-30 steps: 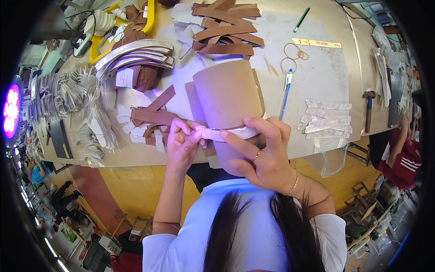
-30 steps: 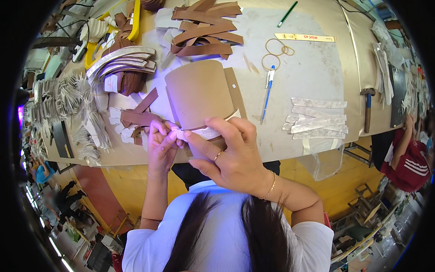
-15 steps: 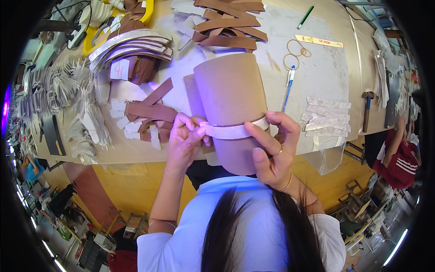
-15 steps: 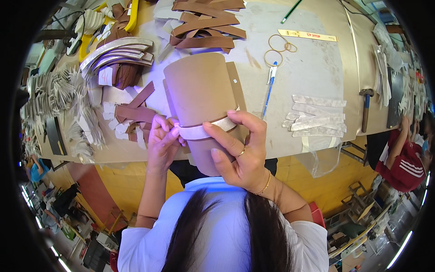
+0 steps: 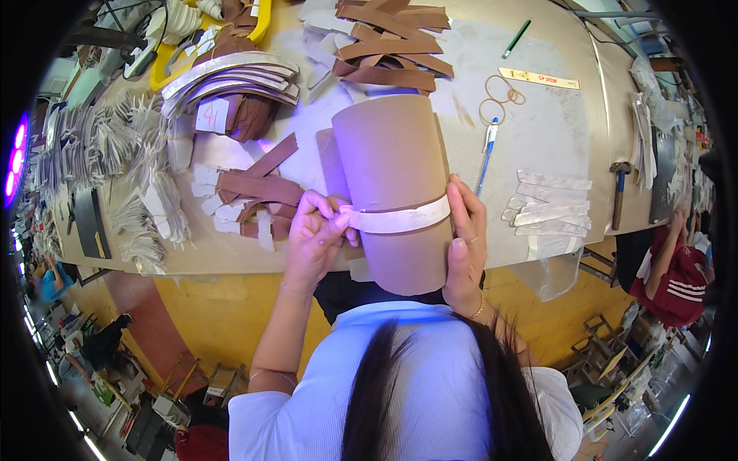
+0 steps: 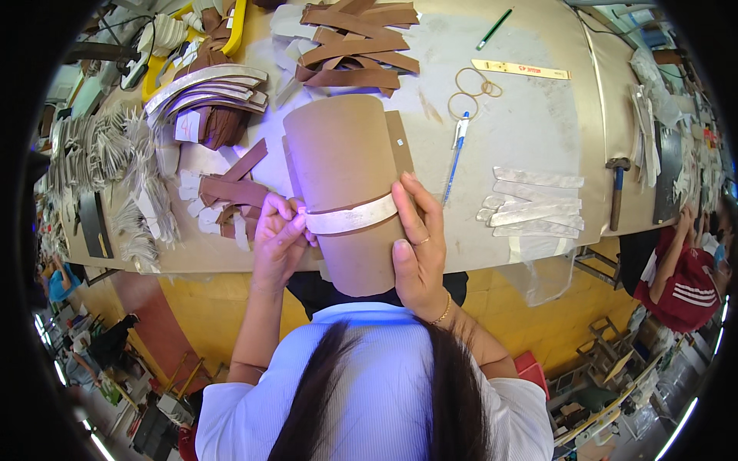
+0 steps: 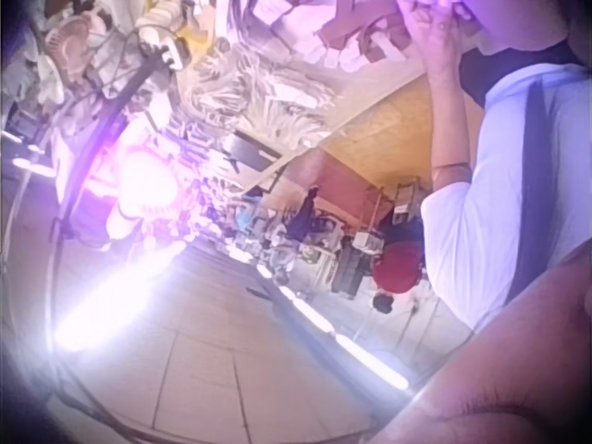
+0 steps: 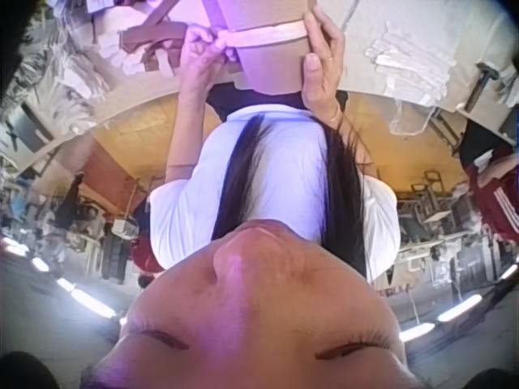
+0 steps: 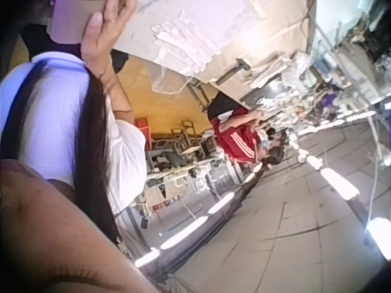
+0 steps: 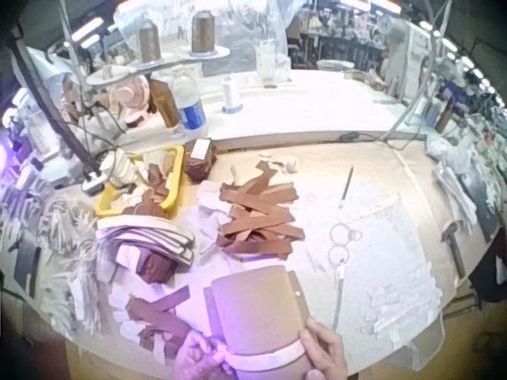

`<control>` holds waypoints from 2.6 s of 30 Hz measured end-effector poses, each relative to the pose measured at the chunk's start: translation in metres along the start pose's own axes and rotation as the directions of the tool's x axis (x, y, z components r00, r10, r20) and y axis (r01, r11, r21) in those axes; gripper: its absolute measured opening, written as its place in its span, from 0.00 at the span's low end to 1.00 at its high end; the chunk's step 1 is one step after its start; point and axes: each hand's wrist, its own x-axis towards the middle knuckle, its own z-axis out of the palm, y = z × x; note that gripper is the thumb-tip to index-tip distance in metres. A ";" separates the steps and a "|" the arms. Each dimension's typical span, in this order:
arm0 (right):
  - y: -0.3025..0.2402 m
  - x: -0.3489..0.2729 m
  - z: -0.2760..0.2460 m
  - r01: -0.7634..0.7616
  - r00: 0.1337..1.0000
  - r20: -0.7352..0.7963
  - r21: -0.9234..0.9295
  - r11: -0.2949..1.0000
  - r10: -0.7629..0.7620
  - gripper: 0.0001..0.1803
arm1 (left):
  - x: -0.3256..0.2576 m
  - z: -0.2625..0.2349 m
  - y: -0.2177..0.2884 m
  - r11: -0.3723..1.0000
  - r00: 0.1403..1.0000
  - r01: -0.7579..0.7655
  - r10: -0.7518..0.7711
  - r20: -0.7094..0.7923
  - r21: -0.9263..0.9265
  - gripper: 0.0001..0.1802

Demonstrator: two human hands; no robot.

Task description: The person repeatedly picks up white strips and wraps them around a brown cylindrical object on the table, pressing them into place. The person handles multiple strips one at a time, aligning and smoothing each strip around the cylinder.

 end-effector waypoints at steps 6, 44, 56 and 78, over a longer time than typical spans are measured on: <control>0.021 -0.002 -0.011 -0.356 0.934 0.044 0.112 0.928 0.353 0.38 | -0.004 -0.003 0.007 0.994 0.997 -0.066 0.069 -0.037 0.088 0.12; 0.025 0.017 -0.172 -0.244 0.956 -0.288 -0.680 0.691 0.055 0.10 | 0.017 -0.062 0.194 0.256 0.635 -0.070 0.757 -0.155 0.964 0.18; 0.039 0.029 -0.182 -0.095 0.995 -0.088 -0.787 0.609 0.042 0.14 | 0.018 -0.059 0.155 0.393 0.793 -0.106 0.588 -0.161 0.913 0.12; 0.028 0.077 -0.193 0.195 0.932 -0.123 -0.625 0.756 -0.342 0.14 | 0.009 -0.123 0.140 0.035 0.698 0.388 0.641 -0.318 0.921 0.22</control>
